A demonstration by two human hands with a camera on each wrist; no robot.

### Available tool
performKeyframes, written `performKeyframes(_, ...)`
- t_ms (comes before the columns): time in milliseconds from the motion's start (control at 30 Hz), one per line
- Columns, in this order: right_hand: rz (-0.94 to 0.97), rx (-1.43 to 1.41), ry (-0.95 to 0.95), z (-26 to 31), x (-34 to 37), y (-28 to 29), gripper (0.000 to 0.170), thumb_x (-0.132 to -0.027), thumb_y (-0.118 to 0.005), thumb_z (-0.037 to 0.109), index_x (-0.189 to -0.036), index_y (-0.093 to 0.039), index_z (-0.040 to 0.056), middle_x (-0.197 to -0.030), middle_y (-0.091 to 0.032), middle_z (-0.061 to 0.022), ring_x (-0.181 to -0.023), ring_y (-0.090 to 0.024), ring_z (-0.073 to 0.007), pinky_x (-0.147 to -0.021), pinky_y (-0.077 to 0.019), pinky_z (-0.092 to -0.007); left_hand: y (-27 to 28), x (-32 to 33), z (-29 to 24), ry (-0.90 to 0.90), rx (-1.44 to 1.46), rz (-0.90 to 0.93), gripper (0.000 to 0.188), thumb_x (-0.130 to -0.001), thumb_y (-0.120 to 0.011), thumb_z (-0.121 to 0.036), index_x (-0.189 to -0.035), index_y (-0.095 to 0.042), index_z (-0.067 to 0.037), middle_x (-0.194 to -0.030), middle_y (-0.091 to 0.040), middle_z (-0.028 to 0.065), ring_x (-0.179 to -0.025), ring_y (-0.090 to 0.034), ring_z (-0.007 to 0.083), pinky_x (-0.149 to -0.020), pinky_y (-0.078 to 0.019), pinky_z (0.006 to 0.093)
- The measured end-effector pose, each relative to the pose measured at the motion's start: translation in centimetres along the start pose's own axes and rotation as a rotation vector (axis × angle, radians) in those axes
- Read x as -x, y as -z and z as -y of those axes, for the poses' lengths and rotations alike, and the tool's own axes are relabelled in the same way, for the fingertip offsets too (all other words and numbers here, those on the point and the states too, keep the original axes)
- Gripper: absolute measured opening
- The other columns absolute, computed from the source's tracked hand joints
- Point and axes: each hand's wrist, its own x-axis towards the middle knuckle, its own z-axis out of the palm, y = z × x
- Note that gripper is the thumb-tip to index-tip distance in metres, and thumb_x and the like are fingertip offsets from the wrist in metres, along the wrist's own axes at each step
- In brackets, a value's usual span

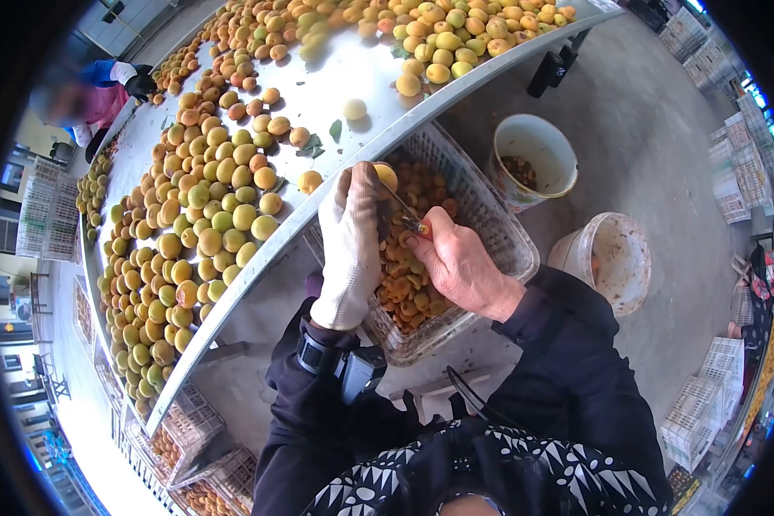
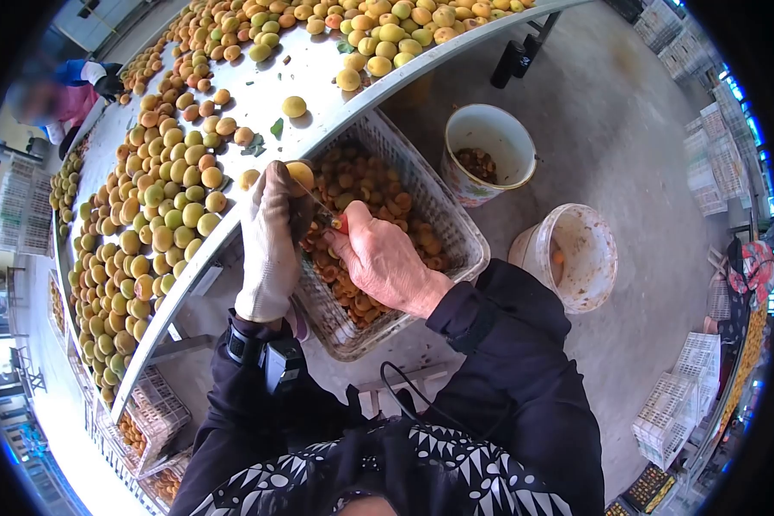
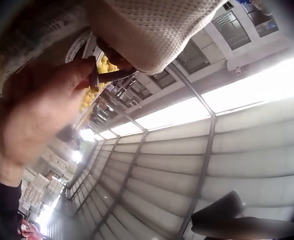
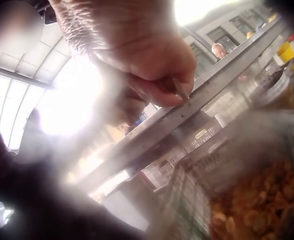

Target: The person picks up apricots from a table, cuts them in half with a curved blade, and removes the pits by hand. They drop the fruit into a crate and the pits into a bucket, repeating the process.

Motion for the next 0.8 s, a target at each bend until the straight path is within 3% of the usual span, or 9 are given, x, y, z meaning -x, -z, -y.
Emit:
performKeyframes(100,-0.016,-0.006,-0.02,-0.2,0.1,-0.3,0.021,-0.096,-0.058,0.014,-0.091,-0.044,-0.0011,-0.067,-0.06,-0.0221,-0.067,-0.064,-0.0413,-0.055,-0.0475,-0.0458,0.0,-0.2,-0.4,0.084,-0.037,0.046,0.045,-0.1,-0.051,-0.044,-0.112,-0.057,-0.001,-0.086,-0.056,0.0008,-0.076,-0.049,0.0055,-0.07,-0.0415,0.0211)
performKeyframes(167,-0.034,-0.025,-0.019,-0.1,0.1,-0.4,0.022,-0.096,-0.058,0.015,-0.091,-0.044,-0.0008,-0.067,-0.06,-0.0221,-0.067,-0.063,-0.0415,-0.055,-0.0473,-0.046,-0.2,-0.7,0.1,-0.156,-0.183,0.037,0.038,-0.101,-0.053,-0.037,-0.108,-0.057,0.001,-0.085,-0.059,0.0023,-0.072,-0.051,0.0073,-0.067,-0.0443,0.0234)
performKeyframes(267,-0.056,-0.045,-0.018,-0.1,-0.1,-0.2,0.022,-0.096,-0.058,0.016,-0.09,-0.044,-0.0005,-0.066,-0.059,-0.0221,-0.066,-0.063,-0.0419,-0.055,-0.0471,-0.0463,-1.0,-0.5,0.7,-0.324,-0.236,0.005,0.037,-0.099,-0.056,-0.034,-0.11,-0.057,0.001,-0.088,-0.059,0.0026,-0.075,-0.051,0.0073,-0.069,-0.0446,0.023)
performKeyframes(300,-0.056,-0.019,0.007,-0.2,-0.3,-0.2,0.023,-0.095,-0.059,0.016,-0.09,-0.044,-0.0004,-0.066,-0.059,-0.022,-0.066,-0.063,-0.042,-0.055,-0.0471,-0.0464,-0.9,-0.2,0.2,-0.207,-0.114,0.031,0.036,-0.098,-0.059,-0.032,-0.111,-0.057,0.001,-0.093,-0.059,0.0033,-0.081,-0.052,0.0084,-0.073,-0.045,0.0236)
performKeyframes(467,-0.013,0.08,0.041,-1.2,-0.6,0.4,0.024,-0.094,-0.06,0.015,-0.09,-0.042,0.0,-0.066,-0.058,-0.0222,-0.066,-0.062,-0.0427,-0.054,-0.047,-0.0467,-0.4,-0.3,0.6,-0.182,-0.141,0.04,0.037,-0.099,-0.057,-0.033,-0.111,-0.057,0.002,-0.094,-0.058,0.0022,-0.084,-0.05,0.0091,-0.078,-0.0443,0.0253)
performKeyframes(533,0.005,0.117,0.049,-1.5,-0.6,0.5,0.024,-0.093,-0.061,0.014,-0.091,-0.042,0.0001,-0.066,-0.058,-0.0221,-0.065,-0.062,-0.0423,-0.053,-0.047,-0.0465,-0.6,-0.4,1.1,-0.158,-0.101,0.041,0.042,-0.1,-0.053,-0.041,-0.106,-0.059,-0.001,-0.084,-0.055,-0.0011,-0.075,-0.046,0.0053,-0.069,-0.0385,0.0203)
performKeyframes(667,-0.004,0.134,0.058,-1.7,-0.3,0.6,0.025,-0.092,-0.062,0.014,-0.09,-0.041,0.0,-0.065,-0.057,-0.0223,-0.064,-0.062,-0.0419,-0.052,-0.0472,-0.0459,-0.4,-0.3,0.7,-0.104,-0.104,0.085,0.042,-0.099,-0.055,-0.041,-0.103,-0.059,0.0,-0.086,-0.055,0.0,-0.077,-0.047,0.0077,-0.072,-0.0413,0.0234)
performKeyframes(800,-0.005,0.156,0.059,-1.8,-0.3,0.7,0.026,-0.093,-0.062,0.016,-0.09,-0.042,0.0002,-0.064,-0.057,-0.0217,-0.062,-0.062,-0.0407,-0.051,-0.0473,-0.0449,-0.7,0.0,0.0,0.003,0.007,0.119,0.046,-0.1,-0.049,-0.048,-0.094,-0.059,-0.003,-0.069,-0.045,-0.005,-0.061,-0.037,0.0042,-0.056,-0.0316,0.0212)
